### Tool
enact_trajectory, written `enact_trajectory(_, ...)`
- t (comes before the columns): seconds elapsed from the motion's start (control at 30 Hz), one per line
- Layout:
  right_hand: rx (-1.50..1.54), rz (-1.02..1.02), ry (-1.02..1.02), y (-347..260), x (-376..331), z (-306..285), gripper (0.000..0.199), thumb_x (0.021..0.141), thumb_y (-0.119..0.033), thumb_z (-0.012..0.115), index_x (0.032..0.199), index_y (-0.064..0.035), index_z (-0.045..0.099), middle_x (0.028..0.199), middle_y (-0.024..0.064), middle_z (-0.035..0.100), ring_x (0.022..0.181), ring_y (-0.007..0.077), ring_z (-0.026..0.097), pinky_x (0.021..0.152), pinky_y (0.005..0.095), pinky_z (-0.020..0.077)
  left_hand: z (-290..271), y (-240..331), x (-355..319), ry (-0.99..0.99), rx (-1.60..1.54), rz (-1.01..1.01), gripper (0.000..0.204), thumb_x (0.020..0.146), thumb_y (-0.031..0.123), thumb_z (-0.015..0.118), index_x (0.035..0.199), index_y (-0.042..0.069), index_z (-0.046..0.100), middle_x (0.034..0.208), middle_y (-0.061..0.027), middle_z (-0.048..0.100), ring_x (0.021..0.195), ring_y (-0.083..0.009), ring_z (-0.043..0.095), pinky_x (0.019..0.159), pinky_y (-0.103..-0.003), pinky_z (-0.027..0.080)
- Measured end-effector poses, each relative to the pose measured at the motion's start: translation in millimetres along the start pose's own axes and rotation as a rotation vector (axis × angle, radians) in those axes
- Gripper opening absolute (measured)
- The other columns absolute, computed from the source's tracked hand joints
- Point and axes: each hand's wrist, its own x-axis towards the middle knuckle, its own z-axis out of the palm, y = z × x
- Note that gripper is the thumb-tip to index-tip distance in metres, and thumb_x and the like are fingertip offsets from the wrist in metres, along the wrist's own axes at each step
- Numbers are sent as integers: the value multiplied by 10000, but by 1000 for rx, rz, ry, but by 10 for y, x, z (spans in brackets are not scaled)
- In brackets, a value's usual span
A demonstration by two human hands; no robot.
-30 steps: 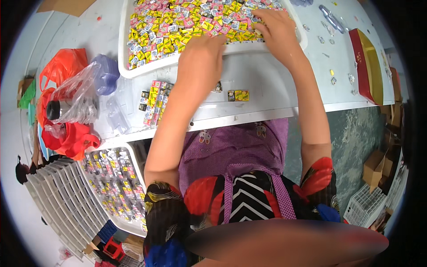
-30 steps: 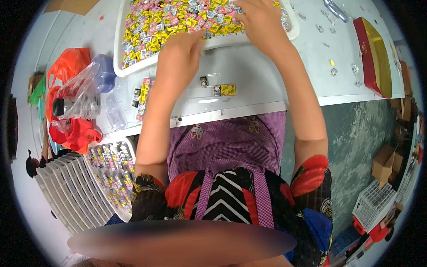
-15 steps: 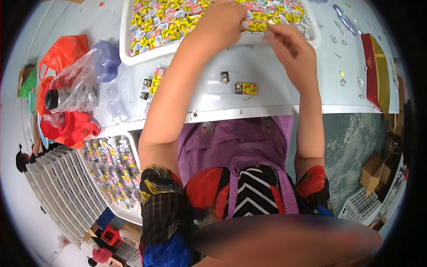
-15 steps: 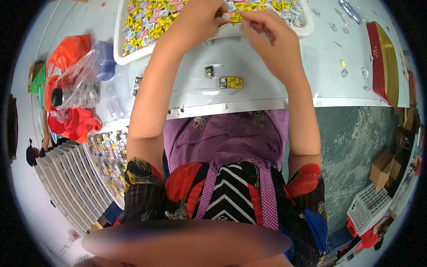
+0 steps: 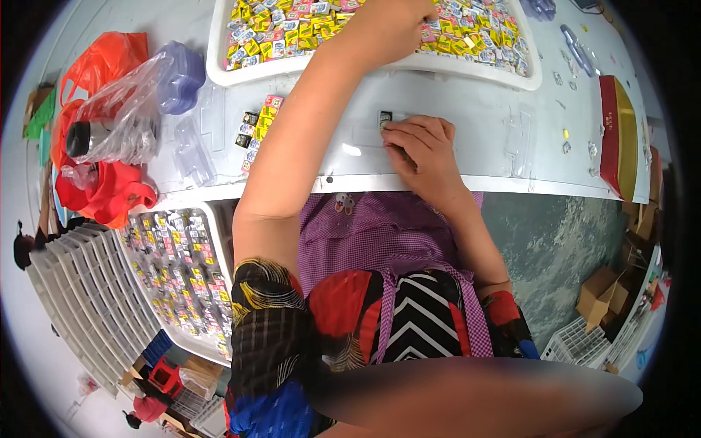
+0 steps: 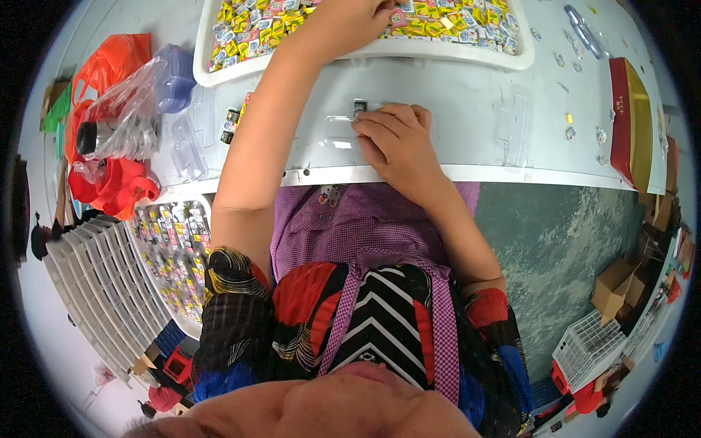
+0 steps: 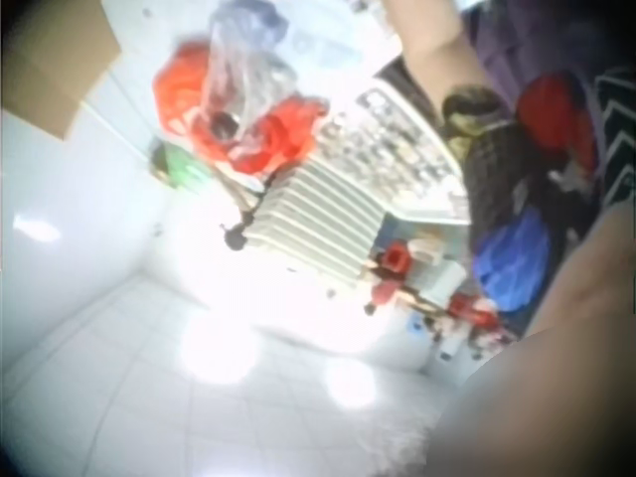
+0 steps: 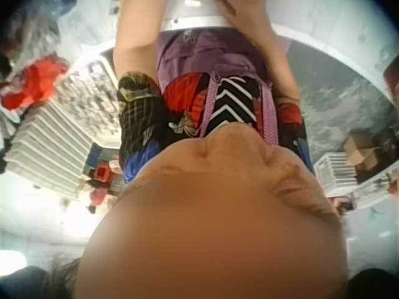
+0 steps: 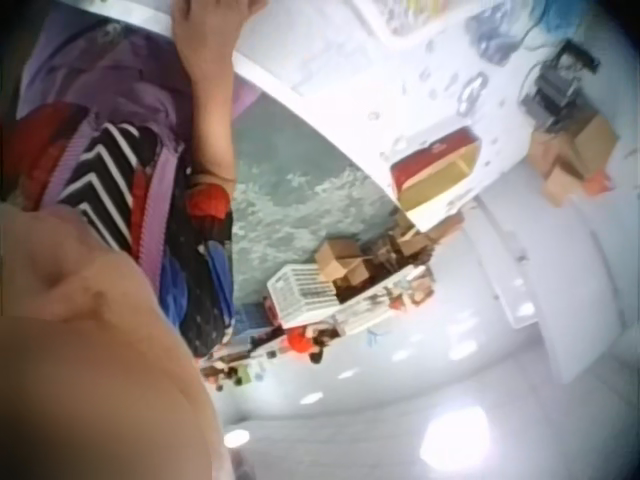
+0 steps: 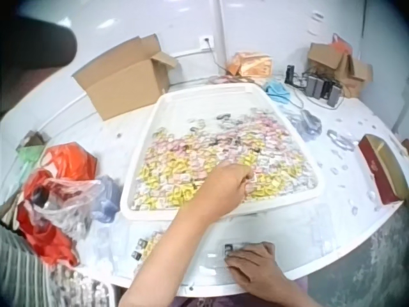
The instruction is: Sorting and packaging small colorful square stickers into plastic trays.
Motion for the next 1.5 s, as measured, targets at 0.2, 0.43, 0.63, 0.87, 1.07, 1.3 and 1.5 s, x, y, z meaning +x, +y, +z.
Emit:
enact_trajectory(0.2,-190,0,20,-43,-49,-44,201,796,-94,697,994,-129,696,1110,-12,683,1102,213,550,931,406,341,-41,76,-17,-85,37,8,138,801,138,643,828,5,669,819,-187,651,842,-375,609,796,-458,461)
enact_trajectory(0.43,-117,11,2,19,-111,-51,174,813,-93,679,981,-134,692,1134,0,686,1147,213,545,948,425,334,22,44,-29,-148,135,-31,140,798,135,642,861,12,663,815,-173,658,827,-365,617,786,-466,460)
enact_trajectory(0.63,-211,-22,28,-53,-113,-16,175,816,-66,663,975,-139,679,1156,6,676,1188,230,537,997,447,325,-148,206,5,-209,-48,-169,99,783,97,640,840,17,631,831,-188,647,863,-362,612,745,-454,463)
enact_trajectory(0.87,-144,17,272,127,-33,-417,232,792,-21,650,1009,-105,657,1125,71,672,1084,252,573,945,418,375,-573,645,-283,-94,-343,-308,100,811,71,641,893,13,643,852,-156,637,834,-328,583,755,-420,458)
enact_trajectory(1.07,-492,84,381,683,413,-1100,207,863,-82,656,1068,-101,679,1031,44,686,955,214,608,884,333,429,-477,639,-1232,-250,-202,-408,70,796,66,652,855,30,643,813,-134,652,838,-342,576,770,-432,460)
enact_trajectory(1.3,-432,130,-29,1089,805,-1217,193,880,-159,651,1037,-47,669,976,135,664,855,275,607,778,371,474,-166,746,-1417,-220,-88,-487,35,784,57,635,813,50,654,811,-115,661,840,-340,567,808,-426,450)
enact_trajectory(1.5,-227,337,-33,995,922,-1185,172,816,-85,652,961,9,640,880,149,645,835,273,613,763,358,482,-115,770,-1433,-195,-66,-424,25,770,65,658,779,57,680,817,-99,651,831,-312,564,799,-401,457)
